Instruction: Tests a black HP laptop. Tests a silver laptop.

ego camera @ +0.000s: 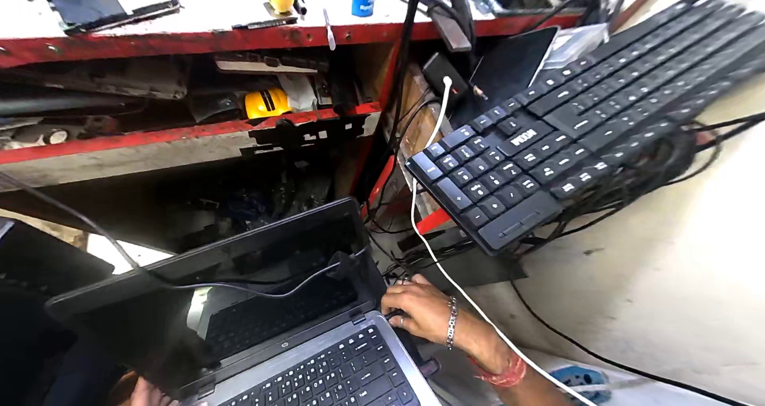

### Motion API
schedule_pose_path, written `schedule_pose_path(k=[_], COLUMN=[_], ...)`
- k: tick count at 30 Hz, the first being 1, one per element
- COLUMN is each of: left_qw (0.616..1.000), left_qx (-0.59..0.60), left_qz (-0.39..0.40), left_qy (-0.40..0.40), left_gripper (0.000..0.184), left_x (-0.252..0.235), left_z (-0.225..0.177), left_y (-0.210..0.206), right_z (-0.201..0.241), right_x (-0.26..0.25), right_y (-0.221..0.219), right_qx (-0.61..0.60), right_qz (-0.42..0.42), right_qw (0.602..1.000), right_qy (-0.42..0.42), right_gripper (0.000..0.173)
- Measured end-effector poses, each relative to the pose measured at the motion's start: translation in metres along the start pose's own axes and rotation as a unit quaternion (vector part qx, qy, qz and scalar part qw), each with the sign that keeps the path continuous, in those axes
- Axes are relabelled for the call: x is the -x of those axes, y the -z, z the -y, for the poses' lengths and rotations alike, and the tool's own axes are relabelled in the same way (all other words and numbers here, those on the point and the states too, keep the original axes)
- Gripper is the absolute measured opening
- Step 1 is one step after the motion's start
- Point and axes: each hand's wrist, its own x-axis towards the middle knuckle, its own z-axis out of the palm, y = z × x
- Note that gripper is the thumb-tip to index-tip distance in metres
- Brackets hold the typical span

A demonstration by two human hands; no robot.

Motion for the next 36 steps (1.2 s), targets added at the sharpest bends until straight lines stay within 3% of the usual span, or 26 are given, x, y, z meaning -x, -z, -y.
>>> schedule_pose_path(k=[4, 6, 9, 13, 17, 20, 24, 27, 29, 31, 36], left_qw=[1.0, 1.0, 0.999, 0.998, 0.997, 0.996, 0.994, 0.995, 0.995, 0.994, 0.993], left_qx=[-0.003, -0.004, -0.008, -0.004, 0.001, -0.006, -0.023, 0.0, 0.008, 0.009, 0.005], left_qz=[-0.008, -0.015, -0.031, -0.053, -0.07, -0.071, -0.063, -0.075, -0.078, -0.085, -0.11], left_qy=[0.007, 0.005, 0.021, 0.04, 0.035, 0.051, 0.091, 0.065, 0.063, 0.063, 0.05], left_gripper=[0.108, 0.108, 0.107, 0.106, 0.104, 0.104, 0.105, 0.104, 0.104, 0.105, 0.104], left_x=[0.003, 0.005, 0.008, 0.012, 0.015, 0.015, 0.013, 0.015, 0.015, 0.017, 0.019], left_z=[-0.006, -0.007, -0.011, -0.014, -0.014, -0.016, -0.037, -0.019, -0.017, -0.016, -0.015], left_y=[-0.003, -0.004, -0.009, -0.013, -0.017, -0.017, -0.017, -0.019, -0.02, -0.021, -0.028], right_z=[-0.015, -0.032, -0.031, 0.005, 0.027, 0.027, 0.031, 0.028, 0.024, 0.02, 0.043], right_x=[0.006, 0.015, 0.018, 0.023, 0.005, -0.006, -0.002, -0.004, 0.006, 0.02, 0.02], right_y=[0.01, 0.011, 0.015, 0.018, -0.01, -0.028, -0.039, -0.042, -0.033, -0.02, 0.013], right_qx=[0.05, 0.053, 0.041, -0.049, -0.025, 0.027, 0.034, 0.037, -0.016, -0.119, -0.377], right_qz=[0.027, -0.023, -0.082, -0.108, -0.28, -0.364, -0.286, -0.284, -0.287, -0.349, -0.552], right_qw=[0.997, 0.993, 0.985, 0.991, 0.96, 0.931, 0.957, 0.958, 0.958, 0.93, 0.739], right_qy=[-0.054, -0.102, -0.145, -0.066, 0.005, -0.004, -0.039, -0.026, -0.007, 0.014, 0.085], right_gripper=[0.023, 0.023, 0.042, 0.036, 0.037, 0.038, 0.032, 0.021, 0.022, 0.027, 0.026])
